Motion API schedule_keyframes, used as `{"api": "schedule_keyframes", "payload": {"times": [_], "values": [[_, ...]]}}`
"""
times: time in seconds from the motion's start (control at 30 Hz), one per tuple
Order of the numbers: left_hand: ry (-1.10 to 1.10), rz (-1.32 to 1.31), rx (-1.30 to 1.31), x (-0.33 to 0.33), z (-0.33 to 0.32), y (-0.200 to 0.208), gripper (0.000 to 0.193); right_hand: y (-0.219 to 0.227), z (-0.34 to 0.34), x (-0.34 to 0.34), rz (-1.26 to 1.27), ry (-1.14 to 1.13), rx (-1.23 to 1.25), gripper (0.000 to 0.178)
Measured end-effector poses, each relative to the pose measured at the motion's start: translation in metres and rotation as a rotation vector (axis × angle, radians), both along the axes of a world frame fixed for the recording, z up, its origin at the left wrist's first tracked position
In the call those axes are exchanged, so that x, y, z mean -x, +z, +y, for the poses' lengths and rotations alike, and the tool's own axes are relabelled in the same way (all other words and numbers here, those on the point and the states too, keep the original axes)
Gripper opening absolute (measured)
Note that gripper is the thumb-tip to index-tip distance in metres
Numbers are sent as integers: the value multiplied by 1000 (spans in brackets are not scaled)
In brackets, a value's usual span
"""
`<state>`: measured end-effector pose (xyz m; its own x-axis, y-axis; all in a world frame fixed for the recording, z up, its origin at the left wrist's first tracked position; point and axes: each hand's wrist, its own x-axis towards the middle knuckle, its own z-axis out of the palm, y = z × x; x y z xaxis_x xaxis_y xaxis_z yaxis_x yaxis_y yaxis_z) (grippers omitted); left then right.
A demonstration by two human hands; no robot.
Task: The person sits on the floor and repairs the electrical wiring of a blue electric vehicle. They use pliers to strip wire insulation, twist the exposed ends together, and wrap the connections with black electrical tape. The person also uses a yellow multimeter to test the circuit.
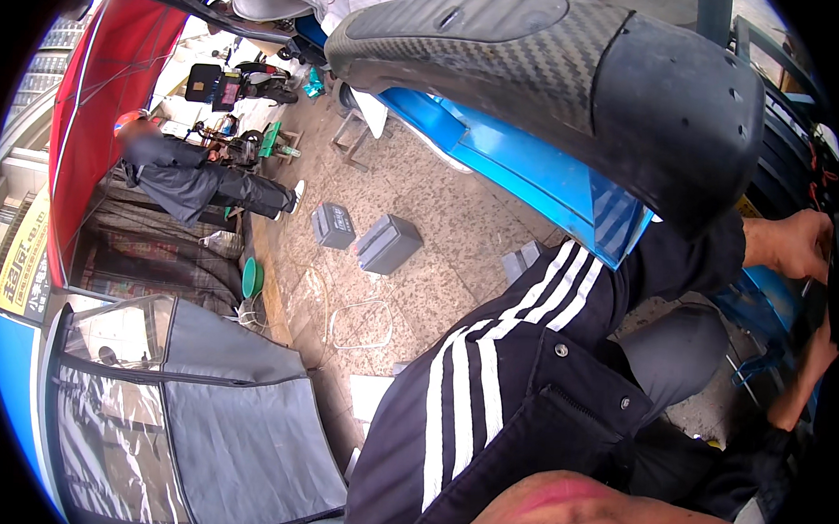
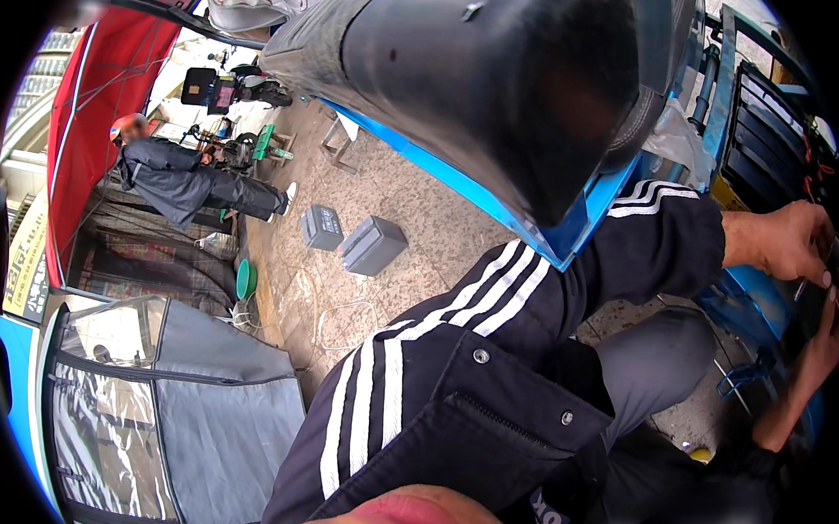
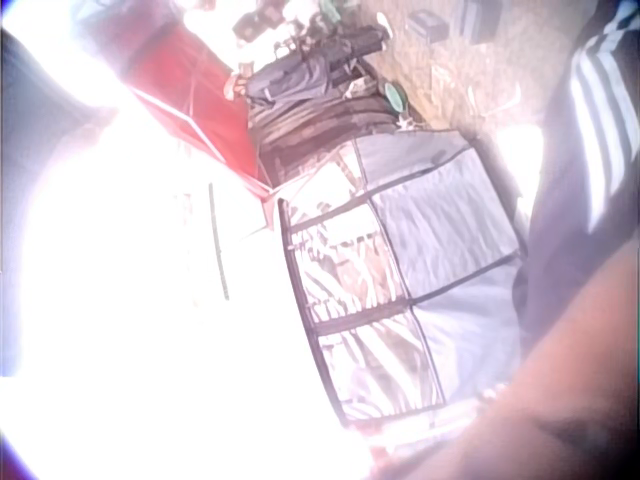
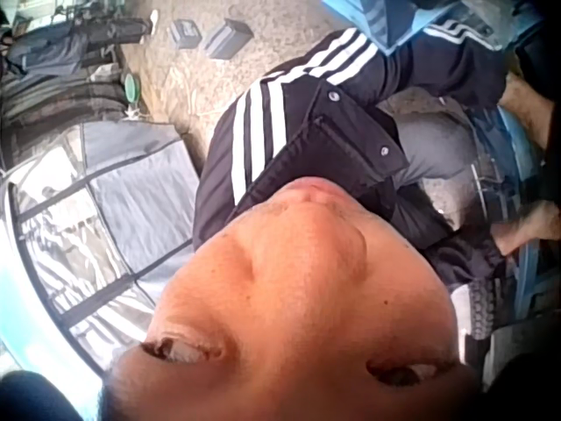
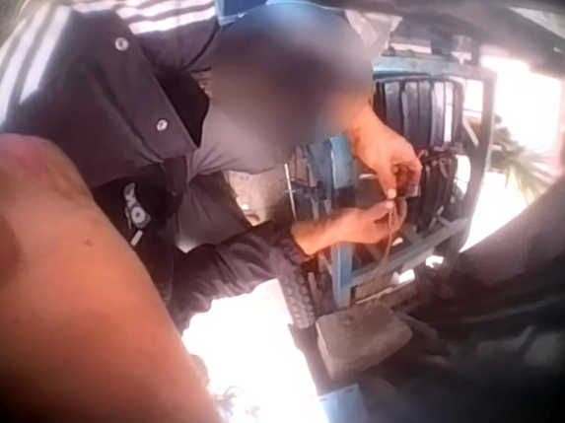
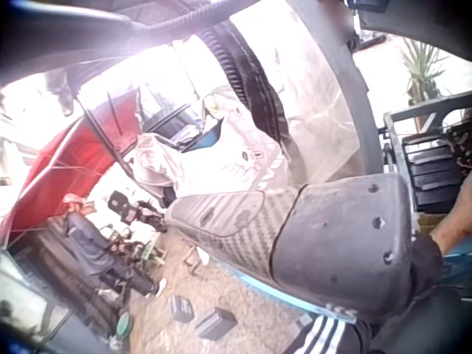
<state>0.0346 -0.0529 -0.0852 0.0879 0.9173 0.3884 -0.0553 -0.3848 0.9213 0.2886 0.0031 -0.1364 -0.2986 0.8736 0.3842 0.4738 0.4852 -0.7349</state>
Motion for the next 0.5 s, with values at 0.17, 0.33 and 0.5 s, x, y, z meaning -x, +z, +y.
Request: {"api": "schedule_keyframes", "payload": {"times": [0.17,0.33,0.5], "values": [[-69,-65,-31,-4,-25,20,43,7,-4,6,212,-38,126,38],[-5,41,121,2,-23,25,39,24,-22,30,301,-3,162,39],[28,45,-35,-6,-10,11,38,47,-44,39,268,11,70,40]]}}
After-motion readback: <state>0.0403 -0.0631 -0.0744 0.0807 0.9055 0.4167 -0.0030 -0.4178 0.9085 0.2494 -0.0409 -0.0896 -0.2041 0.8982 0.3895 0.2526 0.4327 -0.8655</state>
